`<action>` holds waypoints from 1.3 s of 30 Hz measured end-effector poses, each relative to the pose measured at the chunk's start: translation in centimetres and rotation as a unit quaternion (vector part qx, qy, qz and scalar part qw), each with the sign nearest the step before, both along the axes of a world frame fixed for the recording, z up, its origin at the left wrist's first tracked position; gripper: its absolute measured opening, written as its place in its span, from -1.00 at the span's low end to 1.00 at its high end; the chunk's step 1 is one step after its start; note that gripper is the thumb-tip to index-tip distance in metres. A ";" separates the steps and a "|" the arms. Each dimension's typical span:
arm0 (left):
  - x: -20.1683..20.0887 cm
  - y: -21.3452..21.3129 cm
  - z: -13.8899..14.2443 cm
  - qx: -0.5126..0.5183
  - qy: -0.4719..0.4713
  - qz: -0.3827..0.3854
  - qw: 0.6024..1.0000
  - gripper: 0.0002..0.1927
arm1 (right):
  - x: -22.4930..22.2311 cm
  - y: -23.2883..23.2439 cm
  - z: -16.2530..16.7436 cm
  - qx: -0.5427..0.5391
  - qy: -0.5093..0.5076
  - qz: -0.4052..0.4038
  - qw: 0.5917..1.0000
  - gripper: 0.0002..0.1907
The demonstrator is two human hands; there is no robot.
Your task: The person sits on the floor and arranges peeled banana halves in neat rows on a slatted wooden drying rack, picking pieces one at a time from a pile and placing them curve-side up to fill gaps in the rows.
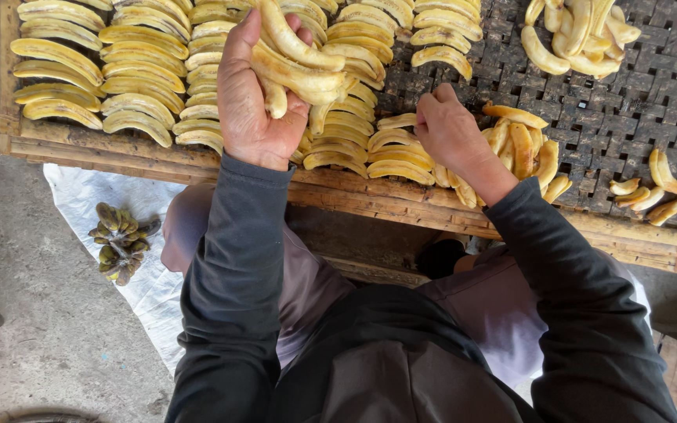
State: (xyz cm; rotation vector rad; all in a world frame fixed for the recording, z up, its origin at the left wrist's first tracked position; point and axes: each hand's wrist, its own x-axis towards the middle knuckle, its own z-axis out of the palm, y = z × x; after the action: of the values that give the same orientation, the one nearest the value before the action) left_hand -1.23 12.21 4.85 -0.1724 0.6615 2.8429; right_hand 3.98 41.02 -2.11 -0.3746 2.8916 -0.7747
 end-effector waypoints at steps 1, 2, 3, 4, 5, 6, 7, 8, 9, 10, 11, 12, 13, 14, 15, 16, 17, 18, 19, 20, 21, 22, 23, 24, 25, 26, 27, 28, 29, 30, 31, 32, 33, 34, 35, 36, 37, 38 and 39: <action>0.1 0.0 0.0 0.002 0.008 -0.004 1.000 -0.70 | 0.0 -0.1 0.1 0.014 -0.027 -0.014 0.999 -0.83; 0.1 0.1 0.0 0.005 0.016 -0.008 1.000 -0.69 | 0.1 -0.1 0.1 0.019 -0.019 -0.002 1.000 -0.84; 0.2 0.0 0.1 0.007 0.024 -0.011 1.000 -0.68 | 0.1 -0.1 0.1 0.024 -0.011 0.009 1.000 -0.84; 0.2 0.0 0.1 0.007 0.021 -0.007 1.000 -0.70 | 0.2 -0.2 0.1 0.028 -0.004 0.020 0.999 -0.84; 0.1 0.1 0.1 0.006 0.016 -0.002 1.000 -0.71 | 0.3 -0.2 0.1 0.027 0.003 0.024 0.999 -0.85; 0.2 0.2 0.2 0.006 0.011 0.003 1.000 -0.73 | 0.4 -0.2 0.2 0.026 0.009 0.028 0.999 -0.87; 0.3 0.2 0.2 0.006 0.015 0.002 1.000 -0.72 | 0.5 -0.3 0.2 0.025 0.016 0.032 0.999 -0.88; 0.4 0.2 0.2 0.005 0.019 0.001 1.000 -0.72 | 0.5 -0.3 0.3 0.028 0.028 0.034 0.999 -0.88; 0.4 0.2 0.3 0.005 0.023 0.000 1.000 -0.72 | 0.5 -0.4 0.5 0.030 0.040 0.036 0.998 -0.87; 0.4 0.2 0.3 0.003 0.015 0.003 1.000 -0.72 | 0.5 -0.4 0.6 0.033 0.052 0.037 0.997 -0.86; 0.5 0.2 0.4 0.000 0.006 0.006 1.000 -0.72 | 0.5 -0.6 0.8 0.051 0.079 0.044 0.995 -0.85; 0.5 0.1 0.4 -0.002 -0.002 0.009 1.000 -0.72 | 0.5 -0.8 1.1 0.069 0.108 0.050 0.991 -0.83; 0.4 0.1 0.4 -0.001 0.003 0.007 1.000 -0.72 | 0.5 -1.2 1.3 0.087 0.136 0.056 0.985 -0.80; 0.4 0.1 0.4 -0.001 0.009 0.005 1.000 -0.72 | 0.6 -1.6 1.5 0.070 0.127 0.101 0.984 -0.79; 0.5 0.0 0.4 0.000 0.013 0.002 1.000 -0.71 | 0.7 -2.2 1.6 0.053 0.116 0.146 0.981 -0.78; 0.5 0.0 0.4 0.001 0.014 0.000 1.000 -0.71 | 0.8 -2.8 1.6 0.036 0.106 0.190 0.975 -0.76; 0.5 0.0 0.3 0.003 0.017 -0.002 1.000 -0.71 | 1.1 -3.4 1.5 0.020 0.113 0.192 0.975 -0.76; 0.4 0.1 0.3 0.004 0.020 -0.005 1.000 -0.71 | 1.3 -4.0 1.3 0.005 0.120 0.193 0.974 -0.75; 0.4 0.2 0.2 0.001 0.019 -0.002 1.000 -0.71 | 1.5 -4.5 1.0 -0.012 0.127 0.195 0.973 -0.74; 0.4 0.3 0.2 -0.003 0.018 0.001 1.000 -0.71 | 1.6 -4.9 0.7 -0.006 0.115 0.181 0.977 -0.78; 0.4 0.4 0.2 -0.008 0.017 0.003 1.000 -0.71 | 1.6 -5.1 0.2 -0.002 0.103 0.167 0.981 -0.81; 0.4 0.5 0.1 -0.009 0.012 0.004 1.000 -0.71 | 1.6 -5.2 -0.2 0.003 0.091 0.153 0.984 -0.85; 0.4 0.4 0.1 -0.009 0.006 0.004 1.000 -0.71 | 1.5 -5.2 -0.7 0.000 0.097 0.143 0.985 -0.84; 0.4 0.4 0.1 -0.008 0.000 0.004 1.000 -0.72 | 1.3 -5.1 -1.2 -0.003 0.102 0.133 0.986 -0.84; 0.4 0.4 0.1 -0.005 0.006 0.003 1.000 -0.72 | 1.1 -4.9 -1.5 -0.006 0.107 0.122 0.987 -0.82; 0.4 0.4 0.1 -0.001 0.012 0.002 1.000 -0.71 | 0.8 -4.5 -1.8 -0.012 0.081 0.121 0.989 -0.83; 0.4 0.4 0.1 0.003 0.019 0.002 1.000 -0.71 | 0.5 -4.2 -1.9 -0.018 0.056 0.120 0.991 -0.83; 0.5 0.4 0.1 0.006 0.021 0.002 1.000 -0.71 | 0.2 -3.7 -1.9 -0.024 0.031 0.120 0.992 -0.84; 0.5 0.4 0.1 0.009 0.023 0.002 1.000 -0.72 | -0.3 -3.2 -1.6 -0.035 0.013 0.125 0.992 -0.86; 0.6 0.4 0.1 0.012 0.024 0.003 1.000 -0.72 | -0.8 -2.6 -1.2 -0.047 -0.007 0.129 0.991 -0.88; 0.7 0.4 0.1 0.008 0.024 0.009 1.000 -0.72 | -1.1 -2.1 -0.7 -0.059 -0.027 0.134 0.989 -0.88; 0.7 0.5 0.1 0.004 0.025 0.016 1.000 -0.73 | -1.4 -1.6 0.0 -0.050 -0.050 0.100 0.992 -0.86; 0.7 0.6 0.1 0.000 0.025 0.023 0.999 -0.73 | -1.7 -0.9 0.7 -0.041 -0.072 0.066 0.994 -0.83; 0.7 0.6 0.1 0.001 0.022 0.024 0.999 -0.74 | -1.9 -0.4 1.5 -0.032 -0.095 0.031 0.994 -0.80; 0.7 0.6 0.2 0.002 0.020 0.023 1.000 -0.74 | -1.9 -0.3 2.0 0.021 -0.091 0.053 0.994 -0.72; 0.6 0.7 0.2 0.004 0.019 0.021 1.000 -0.75 | -1.9 -0.2 2.4 0.075 -0.086 0.074 0.991 -0.63; 0.6 0.8 0.3 0.006 0.024 0.015 1.000 -0.74 | -1.7 -0.3 2.6 0.128 -0.081 0.094 0.984 -0.54; 0.6 0.8 0.3 0.009 0.030 0.009 0.999 -0.74 | -1.4 -0.3 2.7 0.117 -0.073 0.099 0.985 -0.55; 0.7 0.8 0.3 0.011 0.035 0.004 0.999 -0.74 | -1.2 -0.5 2.6 0.105 -0.065 0.106 0.987 -0.55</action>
State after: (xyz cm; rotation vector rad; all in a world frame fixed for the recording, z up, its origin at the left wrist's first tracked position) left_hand -0.58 13.04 5.17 -0.0714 0.6439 2.8746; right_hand 2.81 40.50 0.51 -0.5721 2.7195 -0.4382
